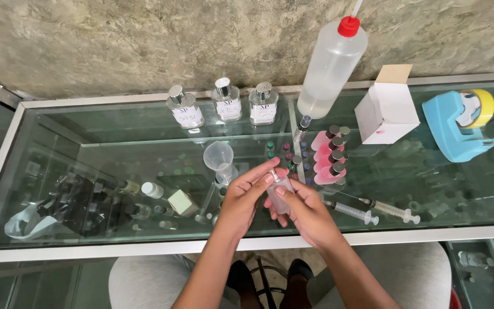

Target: The person pours liquid from a large bottle into a measuring cup, then uses a syringe to transfer the liquid into small labeled bottles. The person caps the bottles and places them on the counter.

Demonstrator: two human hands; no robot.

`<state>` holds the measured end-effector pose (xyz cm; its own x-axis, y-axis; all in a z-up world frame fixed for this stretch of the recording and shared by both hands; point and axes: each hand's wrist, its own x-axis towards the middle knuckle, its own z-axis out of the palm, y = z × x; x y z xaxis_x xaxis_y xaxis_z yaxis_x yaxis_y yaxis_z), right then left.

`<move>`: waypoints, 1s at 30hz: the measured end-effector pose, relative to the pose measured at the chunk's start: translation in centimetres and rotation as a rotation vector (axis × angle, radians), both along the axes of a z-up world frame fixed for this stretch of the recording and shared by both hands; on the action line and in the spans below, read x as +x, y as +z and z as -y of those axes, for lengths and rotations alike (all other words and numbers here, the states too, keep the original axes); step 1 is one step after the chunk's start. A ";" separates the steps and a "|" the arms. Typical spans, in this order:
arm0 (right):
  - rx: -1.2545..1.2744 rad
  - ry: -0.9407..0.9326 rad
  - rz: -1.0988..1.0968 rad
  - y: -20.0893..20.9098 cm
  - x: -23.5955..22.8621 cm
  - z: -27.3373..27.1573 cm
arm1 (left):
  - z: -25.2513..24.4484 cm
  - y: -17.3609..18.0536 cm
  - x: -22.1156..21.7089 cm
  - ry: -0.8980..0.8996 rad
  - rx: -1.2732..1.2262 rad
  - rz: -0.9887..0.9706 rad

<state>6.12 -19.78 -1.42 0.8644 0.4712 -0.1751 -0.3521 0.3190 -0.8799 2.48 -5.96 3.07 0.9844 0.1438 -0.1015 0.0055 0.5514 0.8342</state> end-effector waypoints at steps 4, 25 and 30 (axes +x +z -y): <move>-0.035 0.029 0.067 0.2 -0.5 0.4 | -0.8 0.1 -0.6 -0.037 0.076 -0.039; 0.092 0.305 0.037 -2.1 0.0 2.6 | -2.2 1.2 -2.5 -0.078 1.527 0.395; 0.128 0.149 0.026 -5.8 0.3 2.5 | -1.4 -0.5 -1.5 -0.086 1.085 0.231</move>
